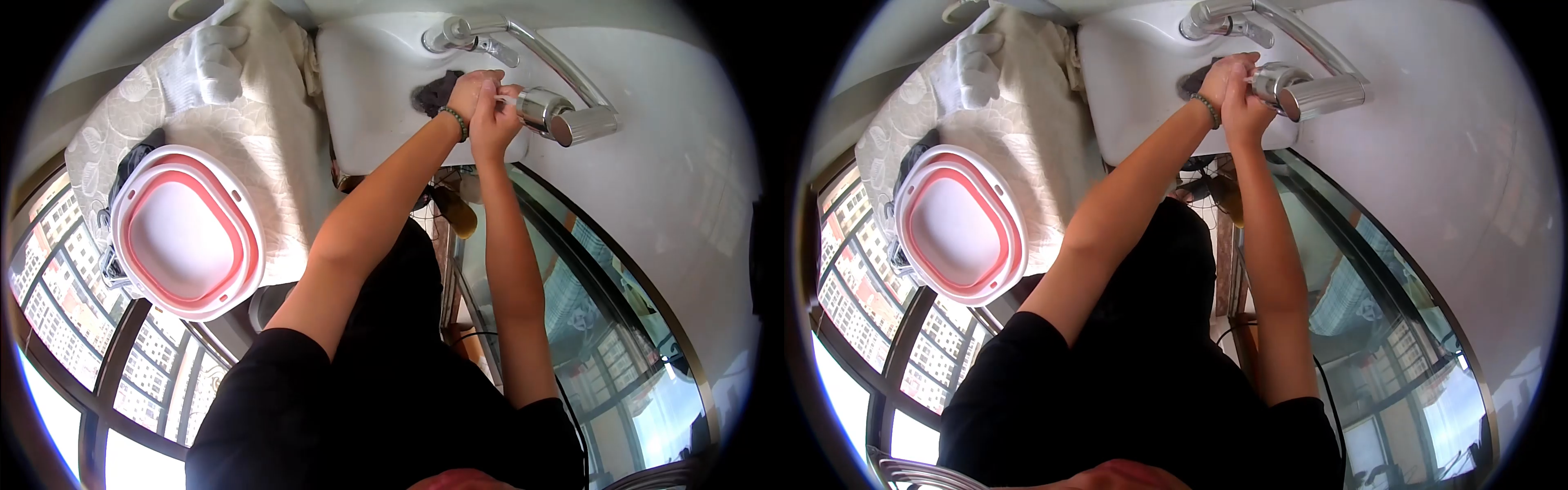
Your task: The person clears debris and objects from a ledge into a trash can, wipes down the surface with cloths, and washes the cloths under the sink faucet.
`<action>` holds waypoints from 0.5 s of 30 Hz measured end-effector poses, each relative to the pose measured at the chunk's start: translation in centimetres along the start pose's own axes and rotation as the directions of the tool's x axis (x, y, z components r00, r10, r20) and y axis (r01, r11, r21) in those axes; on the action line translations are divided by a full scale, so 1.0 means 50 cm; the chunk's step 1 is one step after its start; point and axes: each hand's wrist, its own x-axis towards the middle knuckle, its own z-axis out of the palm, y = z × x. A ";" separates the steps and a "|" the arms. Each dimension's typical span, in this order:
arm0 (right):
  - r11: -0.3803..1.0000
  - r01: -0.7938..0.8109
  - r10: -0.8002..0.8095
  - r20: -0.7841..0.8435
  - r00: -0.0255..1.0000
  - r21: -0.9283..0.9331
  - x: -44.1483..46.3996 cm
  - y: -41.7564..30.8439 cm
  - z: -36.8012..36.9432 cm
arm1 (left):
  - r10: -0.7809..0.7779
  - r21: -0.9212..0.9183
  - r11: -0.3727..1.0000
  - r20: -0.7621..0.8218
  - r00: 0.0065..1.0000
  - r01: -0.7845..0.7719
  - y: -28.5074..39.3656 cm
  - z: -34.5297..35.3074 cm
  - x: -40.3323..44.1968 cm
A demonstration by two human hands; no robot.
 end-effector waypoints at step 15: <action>0.238 -0.796 0.640 0.527 0.559 0.556 0.085 0.147 0.006 | -0.582 -0.477 0.694 0.070 0.810 0.540 0.072 -0.082 -0.048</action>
